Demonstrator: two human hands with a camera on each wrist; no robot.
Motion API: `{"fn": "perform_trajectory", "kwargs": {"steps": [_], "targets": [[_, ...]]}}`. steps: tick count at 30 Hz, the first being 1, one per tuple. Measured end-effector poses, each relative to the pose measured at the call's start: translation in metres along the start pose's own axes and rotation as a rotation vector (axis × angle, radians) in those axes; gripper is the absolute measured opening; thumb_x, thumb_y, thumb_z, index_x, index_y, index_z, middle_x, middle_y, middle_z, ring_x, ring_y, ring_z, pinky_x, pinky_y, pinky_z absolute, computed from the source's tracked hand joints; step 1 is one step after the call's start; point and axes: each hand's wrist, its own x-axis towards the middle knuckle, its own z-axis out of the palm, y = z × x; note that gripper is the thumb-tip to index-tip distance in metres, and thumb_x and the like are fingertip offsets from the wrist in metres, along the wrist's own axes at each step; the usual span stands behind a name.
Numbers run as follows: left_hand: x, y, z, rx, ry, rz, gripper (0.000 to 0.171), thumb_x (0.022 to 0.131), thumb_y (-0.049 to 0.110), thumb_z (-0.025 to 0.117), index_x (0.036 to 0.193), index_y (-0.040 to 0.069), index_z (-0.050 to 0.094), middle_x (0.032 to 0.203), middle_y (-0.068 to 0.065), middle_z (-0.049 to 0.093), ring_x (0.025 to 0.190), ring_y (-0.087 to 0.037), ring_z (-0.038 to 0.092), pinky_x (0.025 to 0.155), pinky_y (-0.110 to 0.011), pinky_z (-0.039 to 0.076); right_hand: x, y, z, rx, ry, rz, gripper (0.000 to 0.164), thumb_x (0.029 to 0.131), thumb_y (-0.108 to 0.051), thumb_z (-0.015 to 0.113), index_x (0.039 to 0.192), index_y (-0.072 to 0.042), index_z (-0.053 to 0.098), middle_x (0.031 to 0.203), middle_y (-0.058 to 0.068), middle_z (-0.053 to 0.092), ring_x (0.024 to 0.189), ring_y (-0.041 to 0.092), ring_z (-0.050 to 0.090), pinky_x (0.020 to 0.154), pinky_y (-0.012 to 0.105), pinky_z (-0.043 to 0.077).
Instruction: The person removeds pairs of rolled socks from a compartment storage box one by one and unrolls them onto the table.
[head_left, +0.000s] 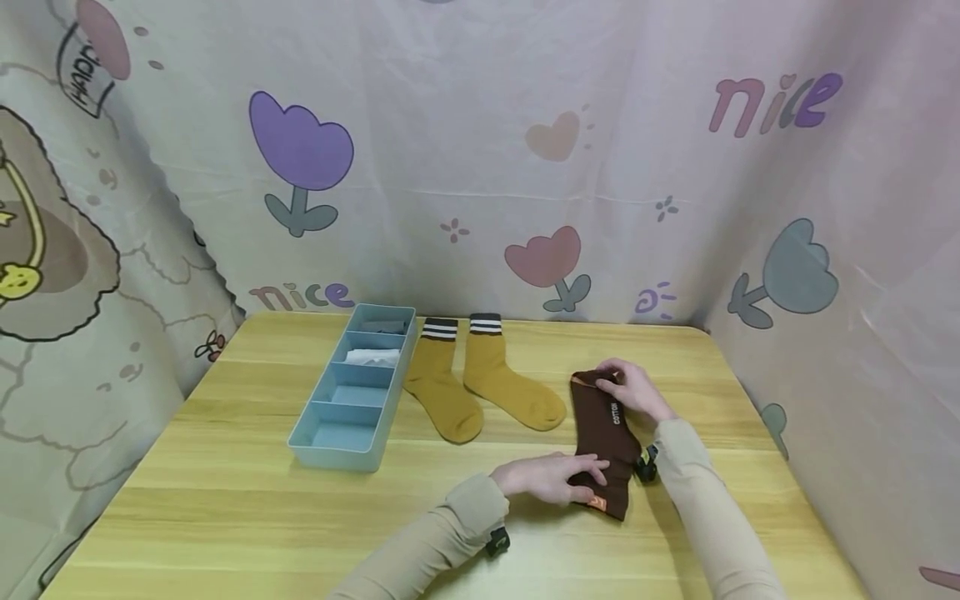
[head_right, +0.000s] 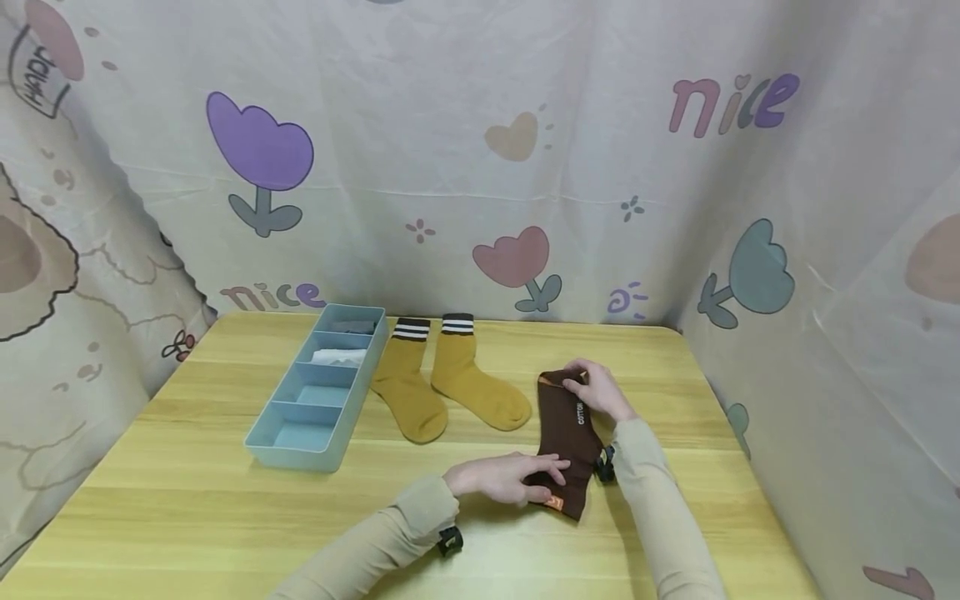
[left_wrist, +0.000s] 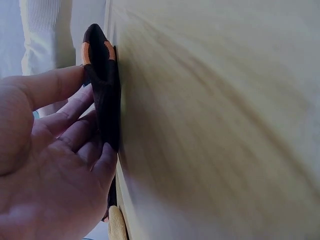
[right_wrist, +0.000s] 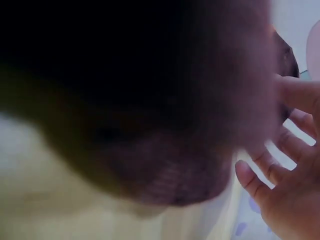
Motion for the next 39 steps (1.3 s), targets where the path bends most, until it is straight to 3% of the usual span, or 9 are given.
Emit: {"fn": "perform_trajectory", "kwargs": {"steps": [2,9,14,17,20,25,29,33,39], "targets": [[0.001,0.0,0.0,-0.002,-0.001,0.002,0.03,0.104,0.024,0.053,0.132,0.017,0.06,0.162,0.005,0.04,0.155,-0.017,0.028,0.124,-0.027,0.028,0.003,0.0,-0.001,-0.007,0.005,0.02,0.019,0.092,-0.006,0.068,0.109,0.003,0.069,0.107,0.023,0.072,0.097,0.036,0.065,0.087,0.046,0.052],[0.0,0.0,-0.001,-0.02,-0.019,-0.004,0.03,0.105,0.024,0.052,0.133,0.017,0.059,0.163,0.005,0.038,0.155,-0.016,0.027,0.124,-0.027,0.029,0.009,0.0,-0.008,-0.019,0.052,0.129,0.025,0.087,-0.011,0.075,0.104,0.003,0.063,0.065,0.006,0.055,0.057,0.013,0.046,0.057,0.026,0.037],[-0.001,0.001,-0.001,-0.024,-0.023,-0.007,0.031,0.105,0.025,0.052,0.134,0.017,0.059,0.163,0.005,0.038,0.155,-0.015,0.027,0.124,-0.029,0.029,0.007,-0.006,-0.012,0.188,0.035,0.171,0.032,0.089,-0.008,0.073,0.112,0.008,0.058,0.059,0.009,0.064,0.047,0.008,0.051,0.049,0.023,0.043],[-0.001,0.001,-0.001,-0.028,-0.021,-0.01,0.031,0.105,0.025,0.052,0.134,0.017,0.059,0.163,0.005,0.038,0.155,-0.015,0.027,0.124,-0.029,0.029,0.007,-0.01,-0.01,0.381,0.02,0.171,0.036,0.091,-0.004,0.071,0.118,0.013,0.054,0.071,0.019,0.071,0.054,0.01,0.065,0.053,0.026,0.056],[-0.001,-0.001,-0.001,-0.02,-0.014,-0.007,0.03,0.104,0.025,0.053,0.133,0.017,0.059,0.163,0.005,0.038,0.155,-0.016,0.027,0.124,-0.027,0.029,0.007,-0.012,-0.006,0.465,0.018,0.141,0.031,0.092,-0.002,0.069,0.115,0.014,0.056,0.092,0.028,0.074,0.072,0.009,0.072,0.066,0.024,0.06],[0.001,-0.002,0.0,0.003,-0.002,0.008,0.03,0.104,0.024,0.054,0.132,0.017,0.06,0.162,0.004,0.04,0.155,-0.016,0.028,0.124,-0.026,0.028,0.01,-0.01,0.0,0.418,-0.039,0.053,0.022,0.091,0.005,0.065,0.112,0.012,0.063,0.114,0.033,0.068,0.103,0.029,0.072,0.084,0.017,0.055],[0.002,-0.002,0.0,-0.004,-0.002,0.004,0.03,0.104,0.024,0.054,0.132,0.016,0.06,0.162,0.005,0.039,0.155,-0.016,0.027,0.124,-0.026,0.028,0.01,-0.005,0.002,0.371,-0.164,-0.013,0.037,0.088,0.017,0.053,0.124,0.014,0.058,0.126,0.035,0.062,0.121,0.049,0.058,0.1,0.033,0.052],[0.001,-0.001,0.0,-0.009,-0.003,-0.003,0.031,0.104,0.023,0.053,0.133,0.016,0.059,0.163,0.004,0.038,0.155,-0.017,0.027,0.124,-0.027,0.028,0.012,-0.002,0.004,0.326,-0.243,-0.056,0.052,0.081,0.02,0.048,0.132,0.013,0.053,0.133,0.033,0.058,0.127,0.049,0.053,0.103,0.041,0.046],[-0.001,0.001,0.0,0.033,-0.003,0.005,0.032,0.103,0.024,0.056,0.134,0.016,0.059,0.163,0.002,0.038,0.154,-0.018,0.029,0.125,-0.027,0.028,0.008,0.001,0.002,0.334,-0.299,-0.035,0.054,0.083,0.017,0.051,0.137,0.01,0.052,0.14,0.033,0.055,0.126,0.043,0.052,0.093,0.022,0.042]]}}
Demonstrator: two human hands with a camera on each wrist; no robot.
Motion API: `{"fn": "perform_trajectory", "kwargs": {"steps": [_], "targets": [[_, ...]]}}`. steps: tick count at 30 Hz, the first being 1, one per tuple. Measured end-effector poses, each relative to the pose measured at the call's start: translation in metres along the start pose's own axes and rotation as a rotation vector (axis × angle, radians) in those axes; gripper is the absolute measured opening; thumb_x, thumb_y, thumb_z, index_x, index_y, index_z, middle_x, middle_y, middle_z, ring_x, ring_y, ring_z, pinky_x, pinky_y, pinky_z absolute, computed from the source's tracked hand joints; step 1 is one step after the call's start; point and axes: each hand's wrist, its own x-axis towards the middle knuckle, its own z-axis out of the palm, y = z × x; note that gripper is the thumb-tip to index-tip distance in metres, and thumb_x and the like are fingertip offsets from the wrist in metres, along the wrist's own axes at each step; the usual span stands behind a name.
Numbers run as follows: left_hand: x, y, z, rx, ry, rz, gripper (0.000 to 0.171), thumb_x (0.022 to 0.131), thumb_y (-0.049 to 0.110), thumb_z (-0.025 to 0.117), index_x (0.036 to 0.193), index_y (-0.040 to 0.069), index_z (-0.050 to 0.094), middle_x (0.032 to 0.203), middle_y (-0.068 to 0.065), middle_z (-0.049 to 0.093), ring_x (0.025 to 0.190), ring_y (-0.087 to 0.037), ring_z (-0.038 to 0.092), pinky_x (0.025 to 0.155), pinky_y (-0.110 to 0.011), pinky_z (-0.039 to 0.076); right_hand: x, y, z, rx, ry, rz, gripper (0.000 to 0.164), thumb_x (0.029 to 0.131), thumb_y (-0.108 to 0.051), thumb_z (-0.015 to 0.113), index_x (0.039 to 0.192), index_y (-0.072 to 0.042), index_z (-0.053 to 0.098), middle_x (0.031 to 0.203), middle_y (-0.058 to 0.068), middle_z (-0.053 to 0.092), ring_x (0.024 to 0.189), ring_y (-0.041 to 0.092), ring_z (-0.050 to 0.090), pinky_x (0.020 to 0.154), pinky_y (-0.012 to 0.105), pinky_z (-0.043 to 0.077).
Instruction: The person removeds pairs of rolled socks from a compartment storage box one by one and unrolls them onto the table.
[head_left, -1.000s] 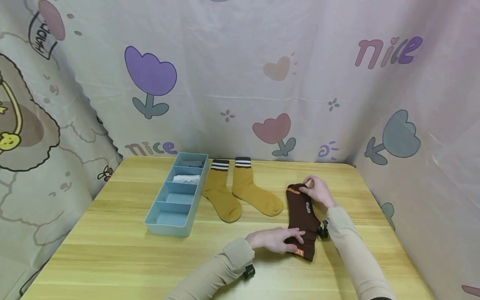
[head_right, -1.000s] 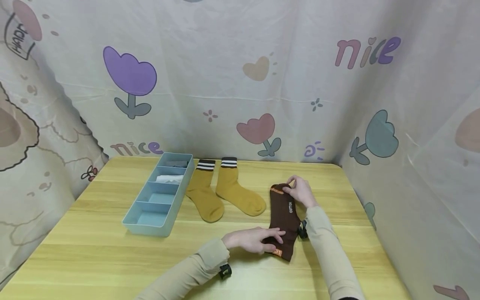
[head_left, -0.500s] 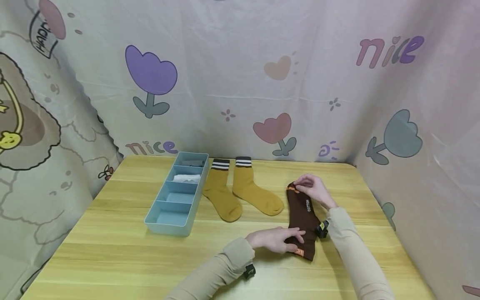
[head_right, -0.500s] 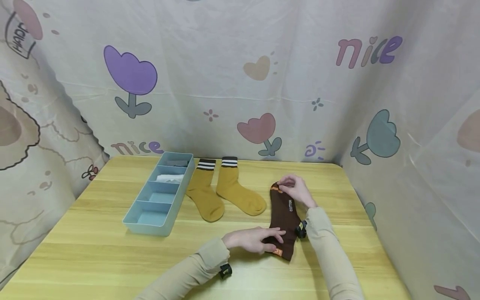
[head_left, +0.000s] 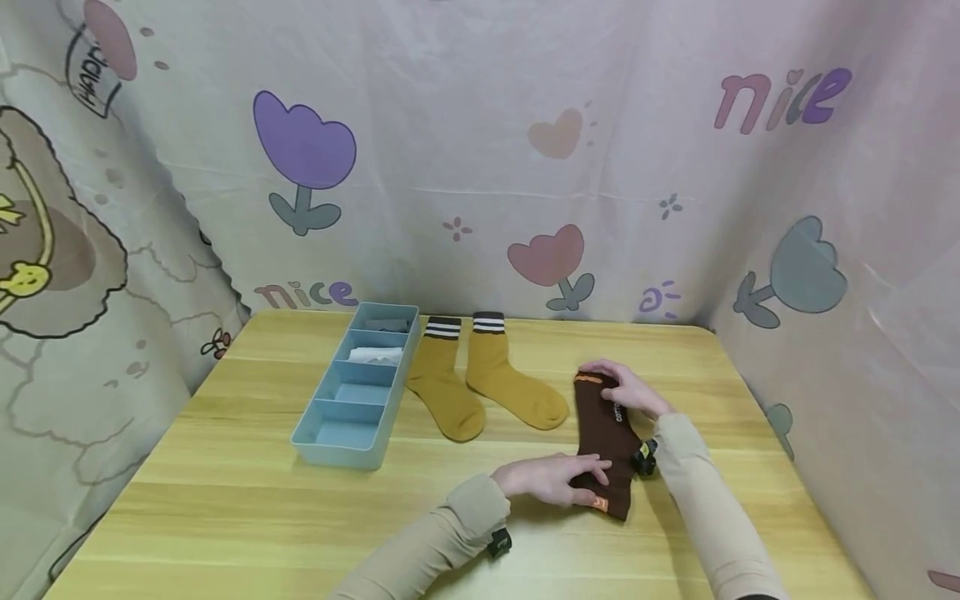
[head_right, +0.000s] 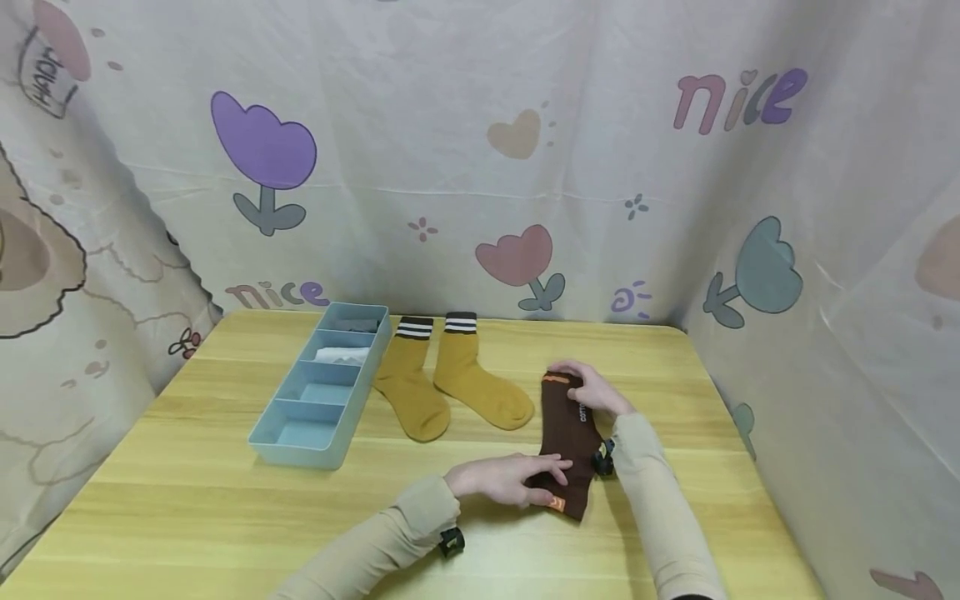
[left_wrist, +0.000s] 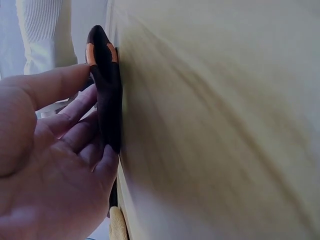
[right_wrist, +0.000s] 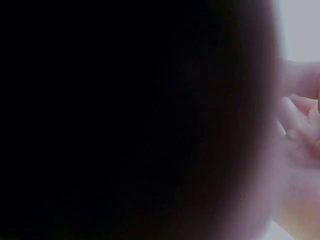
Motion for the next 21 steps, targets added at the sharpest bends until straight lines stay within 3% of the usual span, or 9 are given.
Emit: {"fn": "perform_trajectory", "kwargs": {"steps": [9,13,17,21], "targets": [[-0.001,-0.001,-0.001,0.017,0.007,-0.001,0.029,0.102,0.023,0.057,0.13,0.016,0.061,0.161,0.004,0.041,0.154,-0.017,0.03,0.124,-0.026,0.027,-0.006,0.0,-0.004,-0.061,-0.009,0.008,0.052,0.088,0.013,0.054,0.139,0.005,0.053,0.144,0.028,0.054,0.136,0.045,0.046,0.106,0.033,0.04],[0.0,-0.001,-0.005,0.029,0.025,0.007,0.025,0.103,0.024,0.056,0.125,0.015,0.065,0.157,0.002,0.047,0.148,-0.015,0.04,0.12,-0.023,0.033,-0.006,0.0,-0.003,-0.09,-0.008,-0.01,0.048,0.091,0.008,0.056,0.139,0.007,0.053,0.142,0.03,0.055,0.134,0.047,0.047,0.106,0.033,0.042],[0.002,0.002,-0.008,0.091,0.053,0.018,0.024,0.1,0.029,0.063,0.118,0.015,0.069,0.15,0.002,0.055,0.139,-0.01,0.05,0.114,-0.018,0.038,-0.013,0.002,-0.006,-0.092,0.0,-0.003,0.047,0.092,0.003,0.061,0.138,0.007,0.053,0.143,0.031,0.054,0.134,0.049,0.047,0.105,0.032,0.043],[0.007,0.006,-0.007,0.171,0.077,0.025,0.026,0.093,0.035,0.073,0.112,0.018,0.072,0.145,0.004,0.059,0.135,-0.007,0.053,0.112,-0.016,0.038,-0.024,0.006,-0.011,-0.074,0.035,0.041,0.049,0.092,-0.002,0.065,0.138,0.005,0.054,0.143,0.029,0.055,0.135,0.047,0.047,0.102,0.025,0.042]]}}
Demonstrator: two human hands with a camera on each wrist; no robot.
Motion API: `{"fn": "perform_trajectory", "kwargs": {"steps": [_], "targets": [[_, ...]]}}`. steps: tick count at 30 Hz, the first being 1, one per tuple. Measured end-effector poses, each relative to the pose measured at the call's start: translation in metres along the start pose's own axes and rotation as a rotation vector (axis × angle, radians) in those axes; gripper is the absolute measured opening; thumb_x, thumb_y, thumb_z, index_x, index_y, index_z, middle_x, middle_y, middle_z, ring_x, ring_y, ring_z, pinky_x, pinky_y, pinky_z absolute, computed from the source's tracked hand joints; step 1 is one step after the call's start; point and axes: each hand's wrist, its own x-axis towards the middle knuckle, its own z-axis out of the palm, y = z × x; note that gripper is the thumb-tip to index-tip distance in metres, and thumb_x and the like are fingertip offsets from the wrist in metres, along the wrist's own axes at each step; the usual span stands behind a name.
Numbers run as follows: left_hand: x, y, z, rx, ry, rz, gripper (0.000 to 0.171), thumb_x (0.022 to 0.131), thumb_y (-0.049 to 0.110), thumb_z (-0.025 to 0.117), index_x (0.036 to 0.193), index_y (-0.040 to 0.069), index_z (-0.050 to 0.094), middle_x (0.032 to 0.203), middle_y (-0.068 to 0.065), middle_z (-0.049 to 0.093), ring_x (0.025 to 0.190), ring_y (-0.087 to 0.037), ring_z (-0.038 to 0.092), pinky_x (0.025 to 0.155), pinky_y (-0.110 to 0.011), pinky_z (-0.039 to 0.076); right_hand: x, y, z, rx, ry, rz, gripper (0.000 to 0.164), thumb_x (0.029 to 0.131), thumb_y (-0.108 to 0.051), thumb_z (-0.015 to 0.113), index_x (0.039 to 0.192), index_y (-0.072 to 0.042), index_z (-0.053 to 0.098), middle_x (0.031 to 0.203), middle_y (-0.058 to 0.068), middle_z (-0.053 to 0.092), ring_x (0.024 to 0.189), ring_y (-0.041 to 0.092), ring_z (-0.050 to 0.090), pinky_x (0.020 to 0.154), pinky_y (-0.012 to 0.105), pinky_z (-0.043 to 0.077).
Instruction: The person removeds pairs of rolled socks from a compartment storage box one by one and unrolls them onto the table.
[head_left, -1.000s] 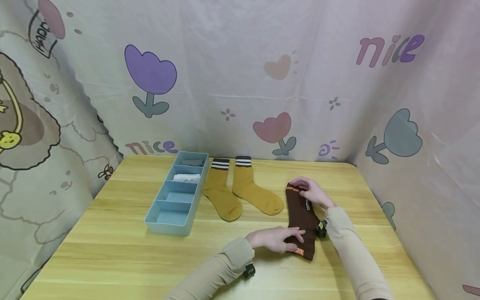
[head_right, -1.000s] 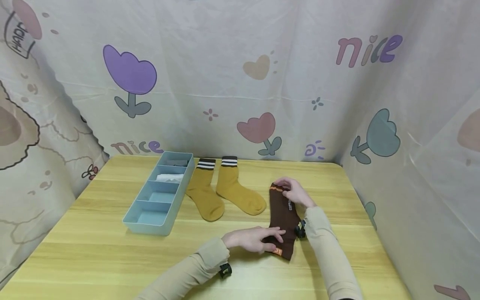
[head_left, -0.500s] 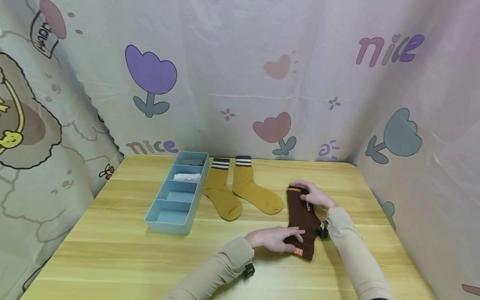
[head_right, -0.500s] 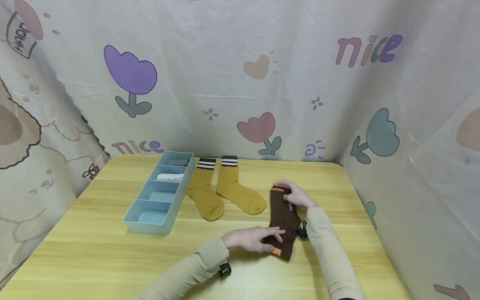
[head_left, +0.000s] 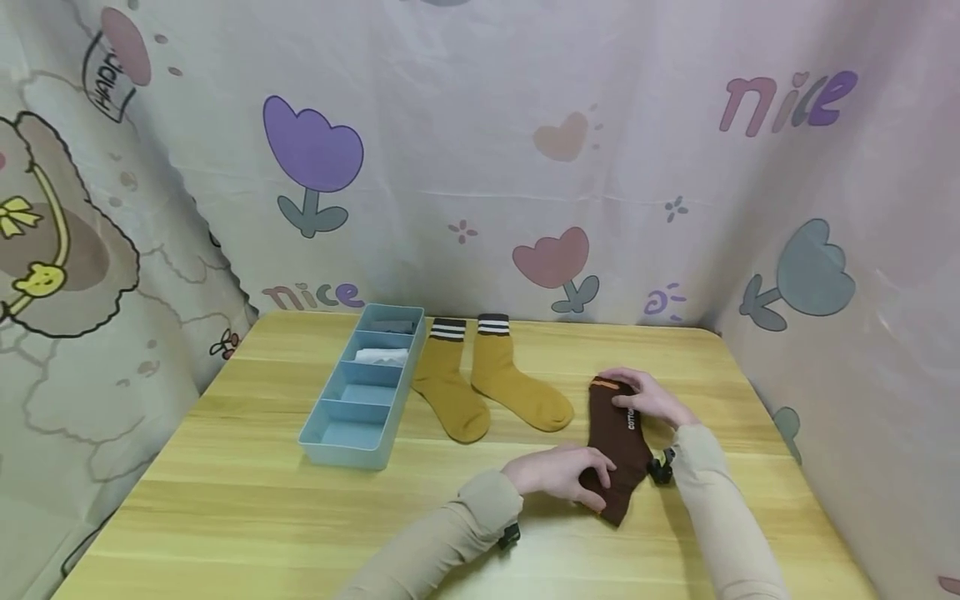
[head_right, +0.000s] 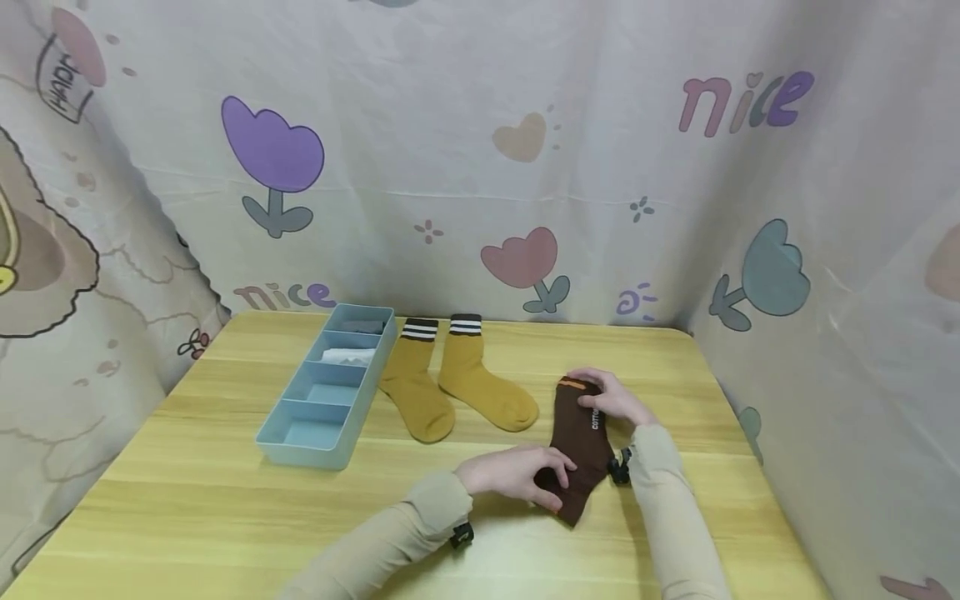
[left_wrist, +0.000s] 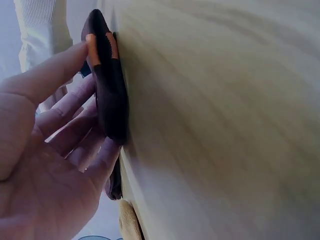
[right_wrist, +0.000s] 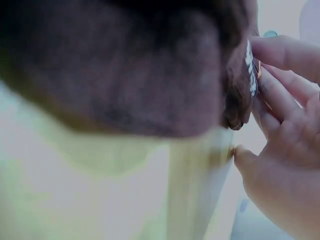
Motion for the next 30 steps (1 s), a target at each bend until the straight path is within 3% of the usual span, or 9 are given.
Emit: {"fn": "perform_trajectory", "kwargs": {"steps": [3,8,13,17,20,23,27,30], "targets": [[0.005,0.002,0.002,0.033,0.005,0.008,0.027,0.09,0.033,0.077,0.111,0.018,0.071,0.145,0.005,0.059,0.134,-0.007,0.053,0.112,-0.015,0.037,-0.008,0.004,-0.005,0.006,0.026,0.029,0.049,0.092,-0.004,0.067,0.138,0.005,0.055,0.142,0.029,0.056,0.134,0.047,0.048,0.1,0.02,0.042],[0.015,0.001,0.001,0.076,0.0,0.045,0.025,0.092,0.024,0.074,0.115,0.016,0.071,0.145,0.002,0.059,0.135,-0.009,0.053,0.112,-0.013,0.036,-0.017,0.006,-0.012,-0.006,0.068,0.07,0.048,0.093,-0.003,0.065,0.138,0.007,0.054,0.141,0.031,0.056,0.133,0.048,0.049,0.101,0.024,0.045],[0.024,0.004,-0.001,0.195,0.006,0.071,0.027,0.096,0.017,0.066,0.123,0.019,0.071,0.148,0.003,0.057,0.142,-0.011,0.047,0.118,-0.016,0.032,-0.028,0.013,-0.018,-0.036,0.136,0.118,0.047,0.093,0.0,0.064,0.138,0.01,0.053,0.14,0.033,0.055,0.132,0.049,0.05,0.099,0.024,0.045],[0.03,0.007,-0.001,0.313,0.049,0.037,0.03,0.097,0.016,0.063,0.124,0.026,0.072,0.149,0.007,0.056,0.147,-0.013,0.042,0.123,-0.024,0.03,-0.038,0.018,-0.022,-0.042,0.184,0.143,0.047,0.092,-0.001,0.065,0.136,0.011,0.053,0.138,0.034,0.056,0.13,0.049,0.051,0.096,0.021,0.044],[0.035,0.006,-0.001,0.434,0.118,-0.023,0.033,0.096,0.018,0.062,0.124,0.033,0.072,0.148,0.01,0.057,0.144,-0.01,0.044,0.123,-0.027,0.031,-0.045,0.021,-0.025,-0.049,0.219,0.18,0.048,0.092,-0.001,0.065,0.137,0.011,0.053,0.139,0.034,0.055,0.13,0.049,0.05,0.095,0.021,0.043],[0.04,0.005,-0.001,0.527,0.179,-0.125,0.032,0.098,0.024,0.058,0.125,0.037,0.071,0.146,0.012,0.055,0.14,-0.011,0.044,0.123,-0.03,0.029,-0.052,0.024,-0.028,-0.071,0.257,0.227,0.048,0.094,-0.003,0.064,0.138,0.01,0.052,0.141,0.034,0.053,0.131,0.049,0.05,0.098,0.026,0.043],[0.048,0.005,-0.002,0.538,0.222,-0.25,0.03,0.103,0.035,0.049,0.123,0.034,0.071,0.14,0.011,0.055,0.135,-0.012,0.044,0.125,-0.033,0.027,-0.059,0.025,-0.03,-0.085,0.291,0.271,0.047,0.096,-0.004,0.061,0.139,0.011,0.05,0.142,0.035,0.051,0.132,0.05,0.048,0.104,0.037,0.042],[0.055,0.004,-0.004,0.474,0.22,-0.326,0.039,0.106,0.044,0.037,0.126,0.032,0.069,0.139,0.011,0.054,0.137,-0.012,0.042,0.126,-0.035,0.023,-0.062,0.022,-0.031,-0.096,0.305,0.283,0.047,0.097,-0.005,0.06,0.138,0.014,0.048,0.142,0.039,0.049,0.131,0.053,0.047,0.107,0.049,0.042]]}}
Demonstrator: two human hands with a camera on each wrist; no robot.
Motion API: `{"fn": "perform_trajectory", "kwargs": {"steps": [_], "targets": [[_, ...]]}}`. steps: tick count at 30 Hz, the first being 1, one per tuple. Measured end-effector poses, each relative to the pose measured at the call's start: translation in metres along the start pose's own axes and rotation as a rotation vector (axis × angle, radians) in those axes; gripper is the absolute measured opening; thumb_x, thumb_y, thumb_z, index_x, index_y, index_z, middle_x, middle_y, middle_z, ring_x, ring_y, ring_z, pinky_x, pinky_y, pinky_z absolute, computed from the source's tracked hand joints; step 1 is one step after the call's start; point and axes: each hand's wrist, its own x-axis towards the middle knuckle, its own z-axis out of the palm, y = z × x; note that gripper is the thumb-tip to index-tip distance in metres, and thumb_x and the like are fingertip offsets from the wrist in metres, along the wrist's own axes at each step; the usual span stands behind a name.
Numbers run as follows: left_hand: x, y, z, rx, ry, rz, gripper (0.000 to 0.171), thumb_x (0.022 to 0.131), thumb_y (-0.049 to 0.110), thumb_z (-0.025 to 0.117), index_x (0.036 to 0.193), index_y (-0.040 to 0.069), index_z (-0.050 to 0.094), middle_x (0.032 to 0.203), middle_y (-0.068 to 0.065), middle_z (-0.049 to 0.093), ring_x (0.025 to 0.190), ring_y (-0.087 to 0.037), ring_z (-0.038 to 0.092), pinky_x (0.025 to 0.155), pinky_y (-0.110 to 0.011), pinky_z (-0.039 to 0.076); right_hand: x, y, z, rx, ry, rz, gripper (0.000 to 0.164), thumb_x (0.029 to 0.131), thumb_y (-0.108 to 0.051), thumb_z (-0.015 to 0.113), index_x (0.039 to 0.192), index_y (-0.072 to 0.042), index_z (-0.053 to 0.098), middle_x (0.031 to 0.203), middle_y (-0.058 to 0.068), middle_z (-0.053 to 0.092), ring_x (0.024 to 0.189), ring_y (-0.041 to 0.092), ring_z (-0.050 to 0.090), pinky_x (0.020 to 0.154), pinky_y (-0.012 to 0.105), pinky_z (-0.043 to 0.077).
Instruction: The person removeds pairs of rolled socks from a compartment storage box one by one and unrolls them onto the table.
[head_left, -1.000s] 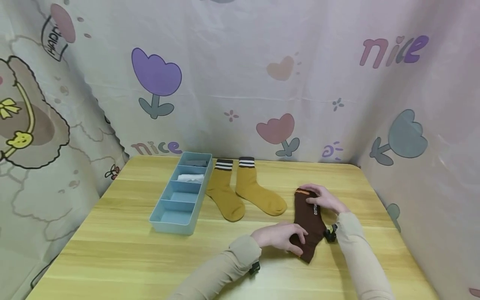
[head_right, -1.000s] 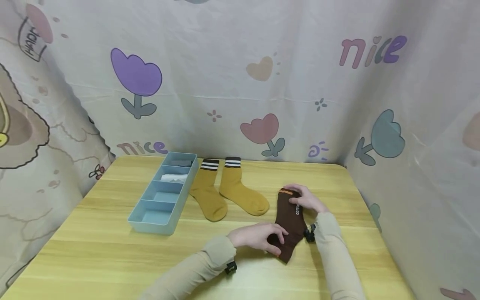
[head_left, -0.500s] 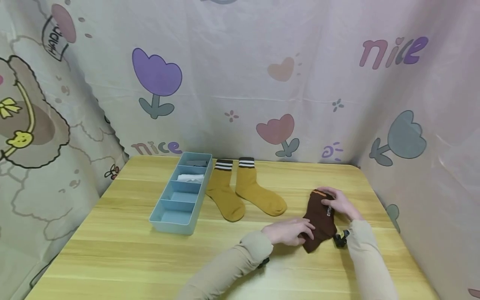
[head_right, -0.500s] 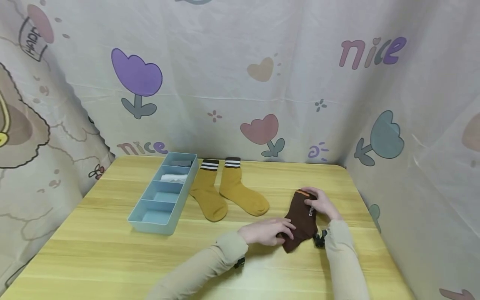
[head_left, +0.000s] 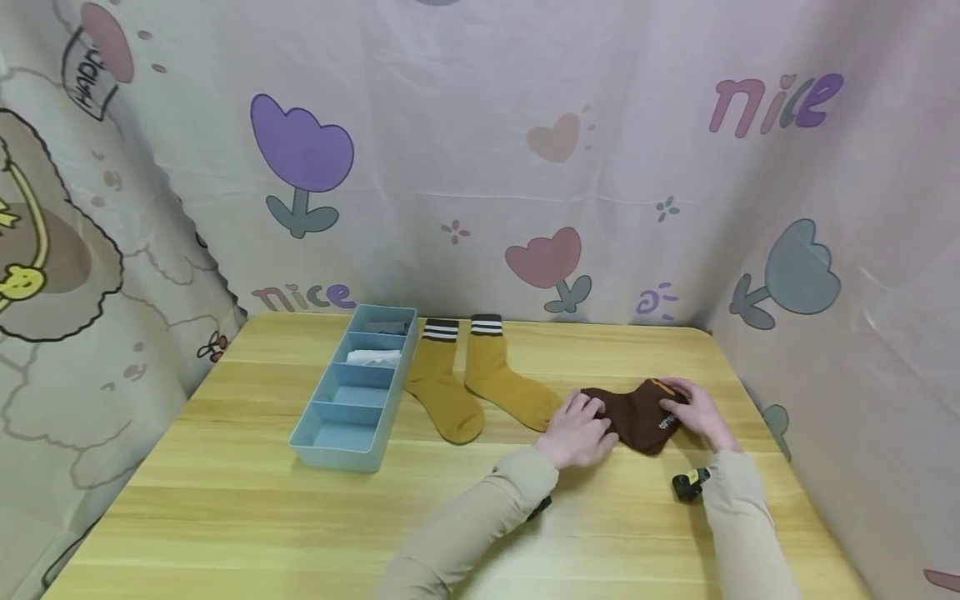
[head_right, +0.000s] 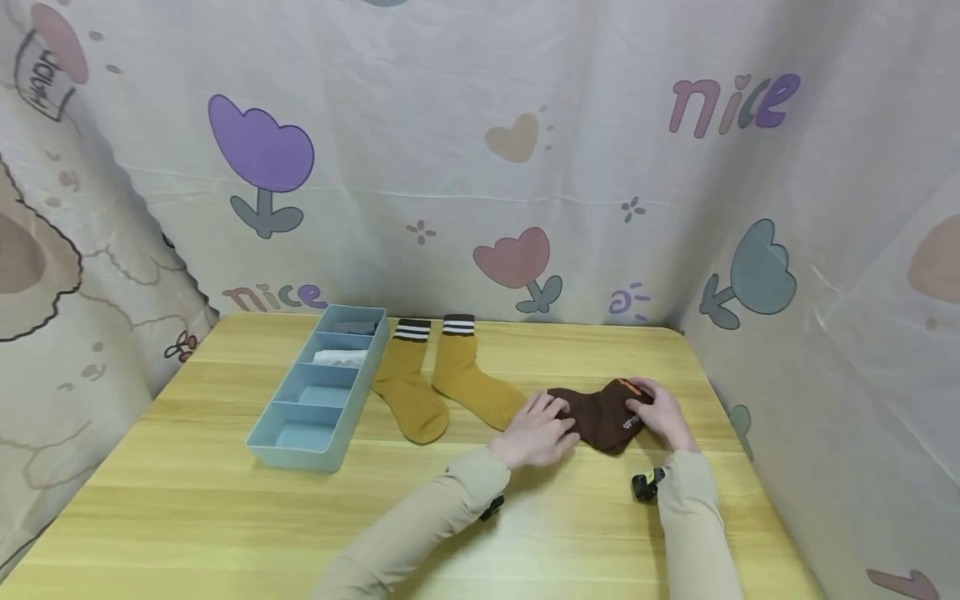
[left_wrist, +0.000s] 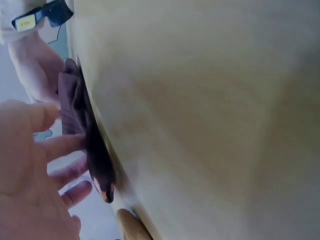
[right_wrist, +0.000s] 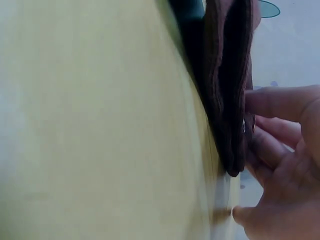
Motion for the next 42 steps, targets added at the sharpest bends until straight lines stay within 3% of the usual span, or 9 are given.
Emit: {"fn": "perform_trajectory", "kwargs": {"steps": [6,14,21,27,34,42], "targets": [[0.016,-0.002,0.0,-0.2,-0.108,-0.124,0.056,0.106,0.055,0.024,0.141,0.03,0.059,0.154,0.012,0.046,0.149,-0.014,0.033,0.129,-0.039,0.011,-0.005,-0.002,-0.001,-0.044,0.043,0.01,0.047,0.096,-0.004,0.059,0.137,0.016,0.047,0.14,0.041,0.048,0.13,0.056,0.046,0.109,0.061,0.037],[0.031,-0.01,-0.004,-0.34,-0.126,-0.238,0.071,0.1,0.07,0.021,0.144,0.028,0.057,0.158,0.012,0.044,0.152,-0.012,0.033,0.13,-0.047,0.009,-0.008,-0.008,-0.003,-0.137,0.053,0.026,0.049,0.094,-0.008,0.061,0.136,0.015,0.048,0.139,0.041,0.049,0.13,0.058,0.044,0.11,0.065,0.036],[0.041,-0.016,-0.003,-0.28,-0.117,-0.266,0.075,0.097,0.075,0.022,0.145,0.028,0.055,0.157,0.012,0.045,0.151,-0.013,0.035,0.129,-0.048,0.012,-0.013,-0.012,-0.002,-0.206,0.032,0.055,0.052,0.093,-0.014,0.064,0.137,0.011,0.05,0.139,0.039,0.05,0.129,0.059,0.045,0.108,0.067,0.039],[0.05,-0.025,0.0,-0.246,-0.141,-0.298,0.076,0.096,0.076,0.023,0.148,0.028,0.052,0.16,0.012,0.041,0.154,-0.015,0.029,0.129,-0.05,0.011,-0.017,-0.018,0.004,-0.272,0.01,0.077,0.055,0.093,-0.022,0.067,0.137,0.007,0.052,0.136,0.037,0.054,0.126,0.057,0.05,0.105,0.065,0.042],[0.058,-0.04,0.006,-0.226,-0.161,-0.343,0.074,0.097,0.075,0.027,0.15,0.029,0.049,0.163,0.014,0.036,0.156,-0.018,0.025,0.129,-0.051,0.007,-0.023,-0.029,0.013,-0.294,0.025,0.056,0.054,0.09,-0.025,0.072,0.131,0.008,0.059,0.13,0.035,0.06,0.121,0.054,0.055,0.102,0.062,0.045],[0.058,-0.057,0.004,-0.237,-0.14,-0.365,0.067,0.1,0.067,0.033,0.151,0.025,0.047,0.164,0.012,0.034,0.157,-0.02,0.022,0.129,-0.051,0.007,-0.029,-0.044,0.024,-0.319,0.021,0.007,0.051,0.085,-0.031,0.078,0.12,0.005,0.068,0.12,0.029,0.067,0.111,0.045,0.063,0.098,0.059,0.049]]}}
